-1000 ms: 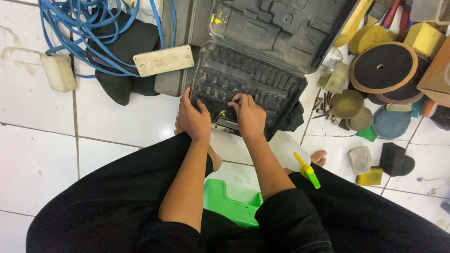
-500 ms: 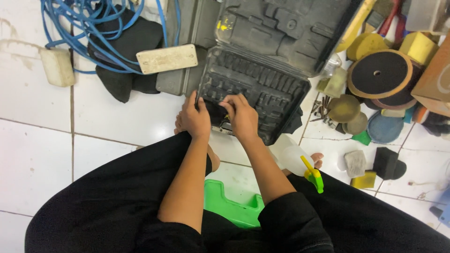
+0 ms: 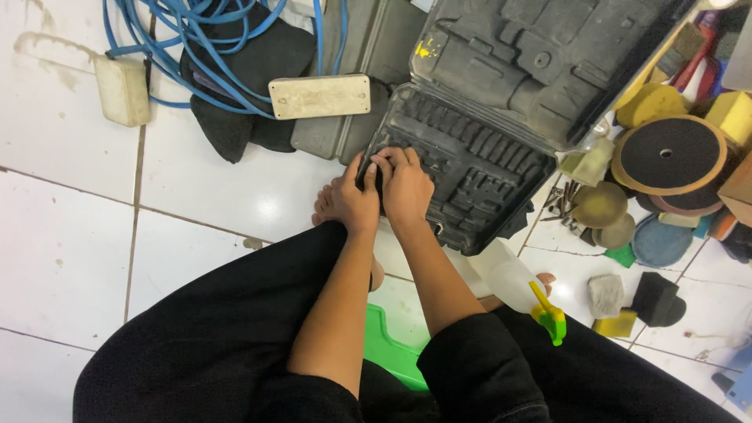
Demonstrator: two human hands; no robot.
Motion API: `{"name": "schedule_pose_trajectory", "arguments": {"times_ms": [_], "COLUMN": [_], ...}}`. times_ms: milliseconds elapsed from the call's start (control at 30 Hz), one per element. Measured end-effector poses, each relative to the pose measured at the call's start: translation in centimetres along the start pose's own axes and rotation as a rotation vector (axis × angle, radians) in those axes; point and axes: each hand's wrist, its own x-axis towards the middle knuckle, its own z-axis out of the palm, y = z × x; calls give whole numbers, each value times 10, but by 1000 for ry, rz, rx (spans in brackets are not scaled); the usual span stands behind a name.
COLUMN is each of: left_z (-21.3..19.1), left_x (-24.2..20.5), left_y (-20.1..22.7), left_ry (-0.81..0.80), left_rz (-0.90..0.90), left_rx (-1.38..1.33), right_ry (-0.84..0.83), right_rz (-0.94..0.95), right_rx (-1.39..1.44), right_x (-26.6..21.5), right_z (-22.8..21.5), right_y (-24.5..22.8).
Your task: The person sits on the floor and organizes small metal drill bits into a black plastic toolbox. They pick up bits from the floor, wipe them with a black cloth, and place them into designated slots in the case.
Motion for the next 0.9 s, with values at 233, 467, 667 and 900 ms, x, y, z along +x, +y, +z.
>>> {"name": "schedule_pose_trajectory", "arguments": {"times_ms": [233, 467, 667, 900], "left_z": [5, -18, -18, -23], "left_x": [6, 6, 13, 14], "left_y": [-3, 33, 47, 41], "left_ry": [12, 11, -26, -158], "left_rz": [-3, -52, -155, -151], "left_rx": [4, 65, 112, -13], "right_ry": [67, 78, -8, 75], "right_rz": [149, 310, 333, 202], "right_rx": [175, 629, 653, 437], "right_x": [-4, -45, -65, -50], "right_z": [-4, -49, -106, -227], "right_y": [-3, -3, -9, 42]}}
